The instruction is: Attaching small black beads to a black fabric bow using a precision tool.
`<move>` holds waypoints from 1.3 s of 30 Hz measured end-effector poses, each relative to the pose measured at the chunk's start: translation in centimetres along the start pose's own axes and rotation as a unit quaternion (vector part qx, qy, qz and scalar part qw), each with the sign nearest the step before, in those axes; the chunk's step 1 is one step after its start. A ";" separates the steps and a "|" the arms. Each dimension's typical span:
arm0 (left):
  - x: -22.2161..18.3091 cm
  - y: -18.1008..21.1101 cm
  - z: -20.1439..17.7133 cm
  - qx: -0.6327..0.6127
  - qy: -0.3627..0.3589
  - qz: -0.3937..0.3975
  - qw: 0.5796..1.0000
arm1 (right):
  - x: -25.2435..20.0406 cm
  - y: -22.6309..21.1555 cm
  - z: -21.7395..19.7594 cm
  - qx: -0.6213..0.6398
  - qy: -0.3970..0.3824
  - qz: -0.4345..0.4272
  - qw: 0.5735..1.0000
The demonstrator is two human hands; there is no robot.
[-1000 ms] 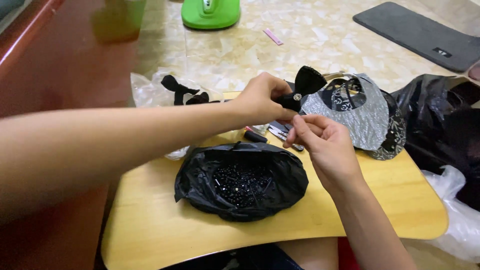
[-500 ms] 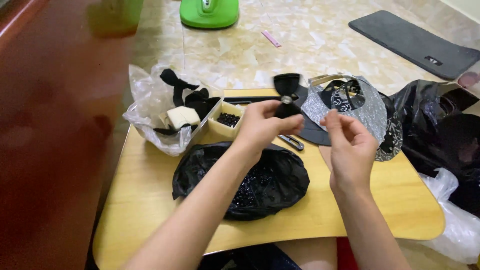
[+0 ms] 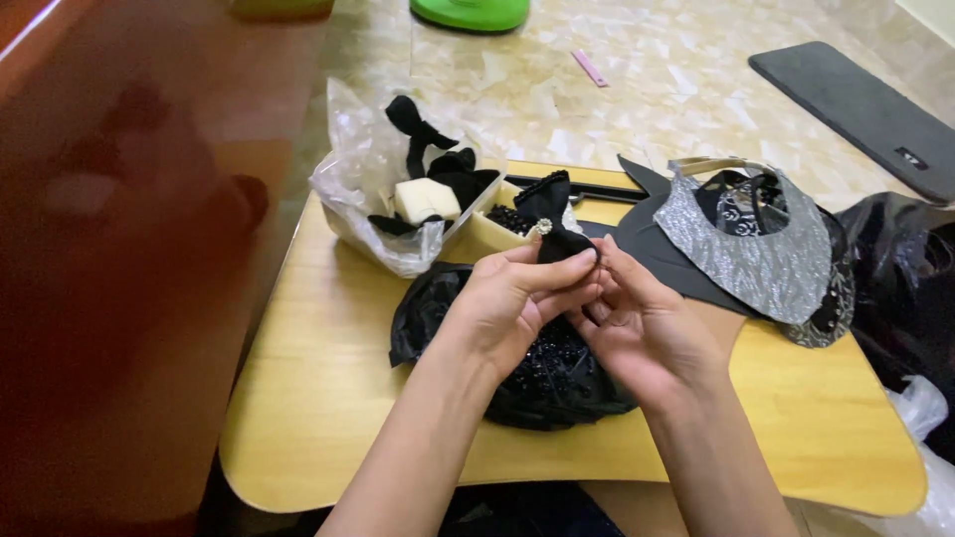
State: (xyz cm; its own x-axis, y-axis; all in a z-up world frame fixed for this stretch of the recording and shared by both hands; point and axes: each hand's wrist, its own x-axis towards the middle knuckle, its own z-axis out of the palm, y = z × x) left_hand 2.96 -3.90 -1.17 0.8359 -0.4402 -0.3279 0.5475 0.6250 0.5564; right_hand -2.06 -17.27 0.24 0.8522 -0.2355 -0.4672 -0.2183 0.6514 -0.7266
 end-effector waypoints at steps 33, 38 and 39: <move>-3.5 5.7 -0.7 0.122 -0.007 0.058 0.991 | 2.2 -1.8 -2.9 0.072 -0.053 -0.198 0.976; -3.7 5.7 -0.7 0.151 -0.014 0.057 0.987 | 2.1 -1.9 -2.6 0.041 -0.047 -0.198 0.978; -3.8 5.7 -0.6 0.160 -0.008 0.055 0.986 | 2.1 -2.0 -2.6 0.038 -0.048 -0.194 0.979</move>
State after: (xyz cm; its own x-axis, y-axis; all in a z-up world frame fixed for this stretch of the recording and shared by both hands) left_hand 2.98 1.73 2.79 0.8871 -0.3933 -0.2415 0.4113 0.4360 0.8005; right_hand -1.04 -20.92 -0.61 0.9054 -0.4095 -0.1120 0.1634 0.5795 -0.7984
